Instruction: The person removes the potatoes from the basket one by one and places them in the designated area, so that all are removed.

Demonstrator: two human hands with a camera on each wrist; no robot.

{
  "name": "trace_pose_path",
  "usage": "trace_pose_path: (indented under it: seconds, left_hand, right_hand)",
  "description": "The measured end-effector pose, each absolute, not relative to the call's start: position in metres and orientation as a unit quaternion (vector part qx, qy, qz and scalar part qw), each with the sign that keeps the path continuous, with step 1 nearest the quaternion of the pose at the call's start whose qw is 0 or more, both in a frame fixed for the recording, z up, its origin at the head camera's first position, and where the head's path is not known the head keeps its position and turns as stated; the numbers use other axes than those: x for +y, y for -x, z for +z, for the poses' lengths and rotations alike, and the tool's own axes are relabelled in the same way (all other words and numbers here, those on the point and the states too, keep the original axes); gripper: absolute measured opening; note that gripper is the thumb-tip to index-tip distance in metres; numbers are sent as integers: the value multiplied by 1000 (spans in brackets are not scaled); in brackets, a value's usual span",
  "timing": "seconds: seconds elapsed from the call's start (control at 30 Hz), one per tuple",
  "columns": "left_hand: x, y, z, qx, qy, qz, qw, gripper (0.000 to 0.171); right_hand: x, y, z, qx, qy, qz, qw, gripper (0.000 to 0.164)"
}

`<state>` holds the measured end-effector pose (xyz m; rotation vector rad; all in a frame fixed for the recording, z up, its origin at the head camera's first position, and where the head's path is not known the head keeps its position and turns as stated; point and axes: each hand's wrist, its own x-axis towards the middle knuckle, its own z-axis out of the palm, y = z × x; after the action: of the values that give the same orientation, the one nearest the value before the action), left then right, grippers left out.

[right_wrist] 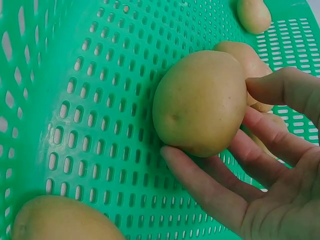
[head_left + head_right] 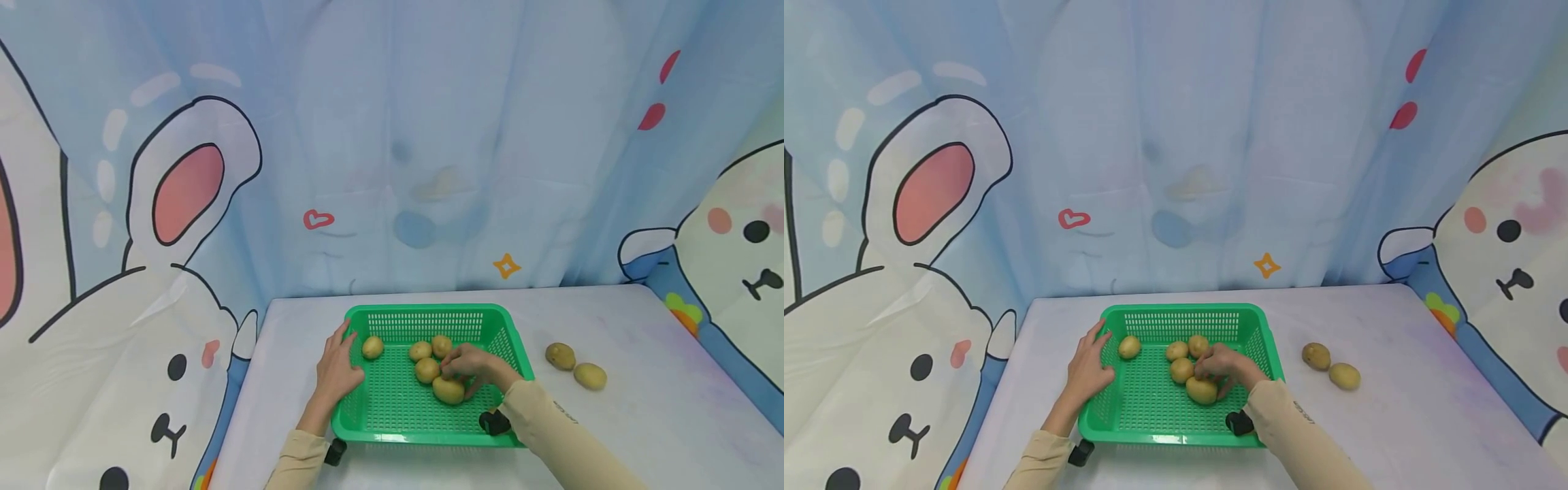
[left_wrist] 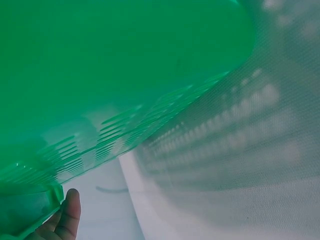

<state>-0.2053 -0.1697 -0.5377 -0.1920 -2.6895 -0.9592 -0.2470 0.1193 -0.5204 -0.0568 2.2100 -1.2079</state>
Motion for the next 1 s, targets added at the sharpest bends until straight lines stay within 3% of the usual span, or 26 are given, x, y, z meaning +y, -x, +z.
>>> trace_pose_path:
  seconds: [0.2,0.6,1.0]
  left_hand:
    - [-169,205,-537,-931,67,-331,140,73]
    - [-168,205,-536,-930,74,-326,149,72]
    - [-169,205,-537,-931,68,-329,146,72]
  right_hand:
    - [118,247,-523,835,14,-459,302,20]
    - [126,253,-529,828,3,-479,293,36]
    - [137,255,-528,824,7,-490,283,34]
